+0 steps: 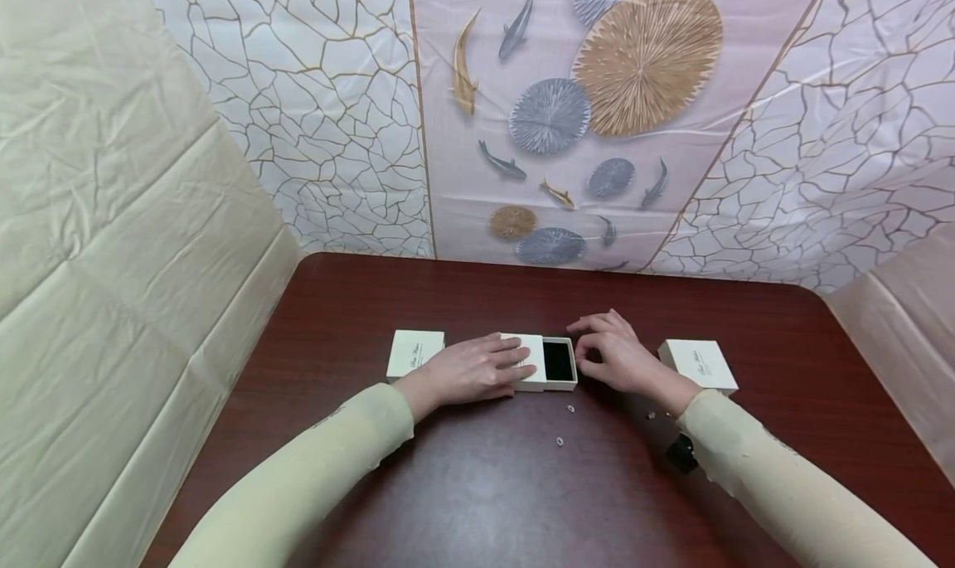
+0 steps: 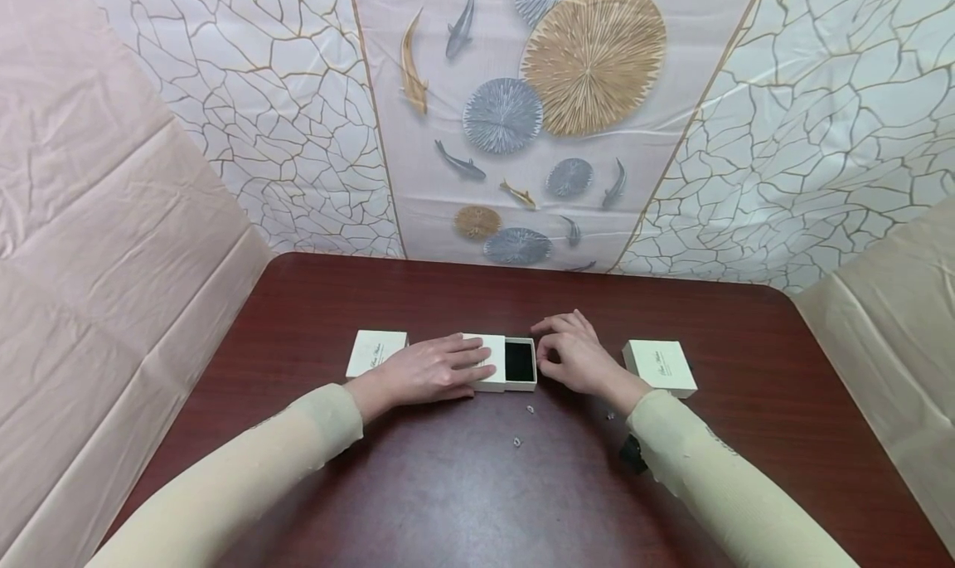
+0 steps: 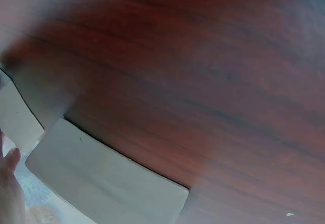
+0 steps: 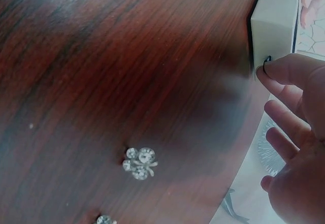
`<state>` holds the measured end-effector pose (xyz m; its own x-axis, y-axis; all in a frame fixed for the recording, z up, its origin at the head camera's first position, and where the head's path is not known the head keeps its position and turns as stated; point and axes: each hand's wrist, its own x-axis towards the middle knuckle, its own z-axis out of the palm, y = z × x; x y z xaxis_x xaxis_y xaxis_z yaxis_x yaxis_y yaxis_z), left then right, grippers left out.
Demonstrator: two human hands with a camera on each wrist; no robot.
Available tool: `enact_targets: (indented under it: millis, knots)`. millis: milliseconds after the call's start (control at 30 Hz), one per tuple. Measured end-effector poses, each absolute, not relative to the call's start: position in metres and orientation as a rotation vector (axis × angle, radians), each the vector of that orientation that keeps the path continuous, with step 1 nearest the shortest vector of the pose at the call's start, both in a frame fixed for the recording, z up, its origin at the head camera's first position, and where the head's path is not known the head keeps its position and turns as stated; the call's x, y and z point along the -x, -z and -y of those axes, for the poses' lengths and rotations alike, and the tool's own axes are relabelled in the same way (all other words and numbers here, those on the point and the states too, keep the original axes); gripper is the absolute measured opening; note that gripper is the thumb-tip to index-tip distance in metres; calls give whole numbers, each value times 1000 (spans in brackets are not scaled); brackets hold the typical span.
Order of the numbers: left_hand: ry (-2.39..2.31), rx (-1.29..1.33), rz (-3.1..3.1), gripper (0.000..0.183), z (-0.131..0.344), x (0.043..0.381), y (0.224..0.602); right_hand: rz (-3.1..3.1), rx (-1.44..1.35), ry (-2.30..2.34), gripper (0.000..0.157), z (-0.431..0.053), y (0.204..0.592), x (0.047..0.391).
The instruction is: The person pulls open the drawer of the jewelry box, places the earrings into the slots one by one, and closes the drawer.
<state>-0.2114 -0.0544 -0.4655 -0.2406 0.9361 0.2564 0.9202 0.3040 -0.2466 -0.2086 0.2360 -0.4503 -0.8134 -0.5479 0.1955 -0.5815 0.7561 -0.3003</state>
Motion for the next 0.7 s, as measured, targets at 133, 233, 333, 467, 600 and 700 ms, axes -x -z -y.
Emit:
enact_targets:
  millis: [133, 233, 333, 467, 600, 700]
  knots:
    - [-65, 1666, 2206, 45, 55, 212, 468, 2874, -913, -532, 22, -236, 450, 208]
    - [-55, 1666, 2190, 45, 55, 212, 469, 2886, -907, -532, 22, -236, 449, 209]
    - [-39, 1669, 2187, 45, 56, 211, 470, 2894, -904, -532, 22, -236, 450, 210]
    - [-35, 1668, 2197, 45, 57, 211, 470, 2900, -895, -533, 22, -235, 449, 209]
    - [-34, 1665, 2200, 45, 57, 211, 470, 2888, -887, -521, 19, -236, 447, 207]
    - [-22, 1666, 2189, 45, 57, 211, 470, 2854, -881, -503, 12, -238, 445, 203]
